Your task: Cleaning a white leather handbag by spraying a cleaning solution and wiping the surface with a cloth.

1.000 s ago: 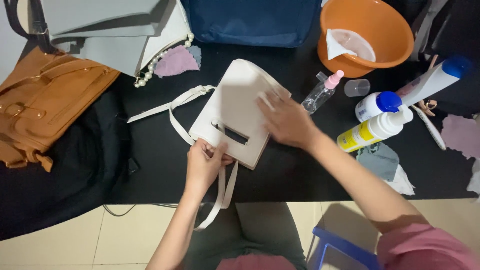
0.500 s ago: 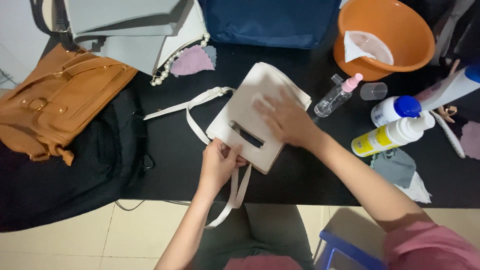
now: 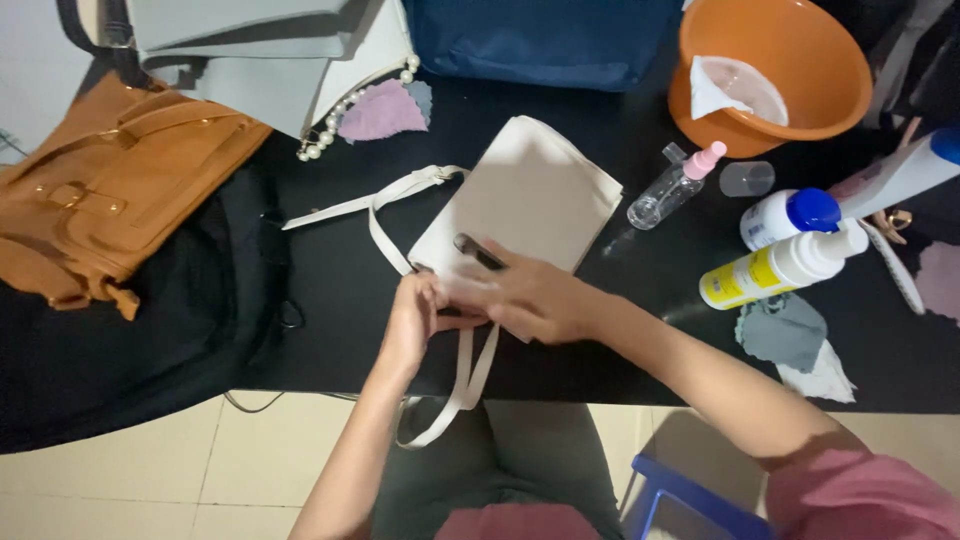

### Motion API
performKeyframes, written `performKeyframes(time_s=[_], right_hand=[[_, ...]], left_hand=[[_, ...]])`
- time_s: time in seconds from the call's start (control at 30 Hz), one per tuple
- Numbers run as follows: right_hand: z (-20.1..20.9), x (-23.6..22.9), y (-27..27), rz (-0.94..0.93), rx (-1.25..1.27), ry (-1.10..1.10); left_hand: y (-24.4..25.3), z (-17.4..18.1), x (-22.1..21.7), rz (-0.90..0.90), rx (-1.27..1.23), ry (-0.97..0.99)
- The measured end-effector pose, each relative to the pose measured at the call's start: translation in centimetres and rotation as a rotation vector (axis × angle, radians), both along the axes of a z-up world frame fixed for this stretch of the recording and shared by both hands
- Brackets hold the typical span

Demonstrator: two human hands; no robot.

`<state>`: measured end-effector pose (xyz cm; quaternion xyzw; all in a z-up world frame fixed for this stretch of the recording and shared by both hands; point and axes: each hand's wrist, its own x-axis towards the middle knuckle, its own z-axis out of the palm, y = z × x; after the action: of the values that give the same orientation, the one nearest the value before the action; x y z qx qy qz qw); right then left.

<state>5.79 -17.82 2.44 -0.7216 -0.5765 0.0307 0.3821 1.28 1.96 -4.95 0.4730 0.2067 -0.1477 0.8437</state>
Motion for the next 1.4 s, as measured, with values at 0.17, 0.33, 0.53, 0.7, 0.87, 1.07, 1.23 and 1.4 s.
performKeyframes(time_s=[0.17, 0.33, 0.53, 0.7, 0.87, 1.07, 1.23, 1.4], right_hand=[[0.6, -3.7, -5.4, -0.090, -0.070, 0.024], [2.0, -7.1, -9.2, -0.443, 0.051, 0.111], [-0.8, -9.2, -14.1, -1.171, 0.083, 0.217], [0.5, -10.2, -12.0, -1.100, -0.317, 0.112], [2.3, -12.3, -13.1, -1.234, -0.491, -0.222], [3.2, -14.2, -19.0, -1.500, -0.035, -0.492], [-0.6, -11.8, -23.4, -1.608, -0.518, 0.104], [-3.6, -11.8, -24.9, -1.457, -0.086, -0.205]], left_hand=[[-0.1, 3.9, -0.9, -0.075, 0.059, -0.165], [-0.5, 4.7, -1.4, -0.138, 0.194, -0.229], [-1.0, 6.5, -0.9, -0.181, 0.284, -0.166], [-1.8, 9.2, -1.6, -0.133, 0.357, -0.041], [-2.1, 9.2, -1.5, -0.123, 0.392, -0.029], [-1.9, 7.8, -1.3, -0.091, 0.374, -0.037], [-2.0, 8.9, -1.4, -0.097, 0.410, -0.046], [-2.1, 9.1, -1.6, -0.114, 0.448, -0.027]])
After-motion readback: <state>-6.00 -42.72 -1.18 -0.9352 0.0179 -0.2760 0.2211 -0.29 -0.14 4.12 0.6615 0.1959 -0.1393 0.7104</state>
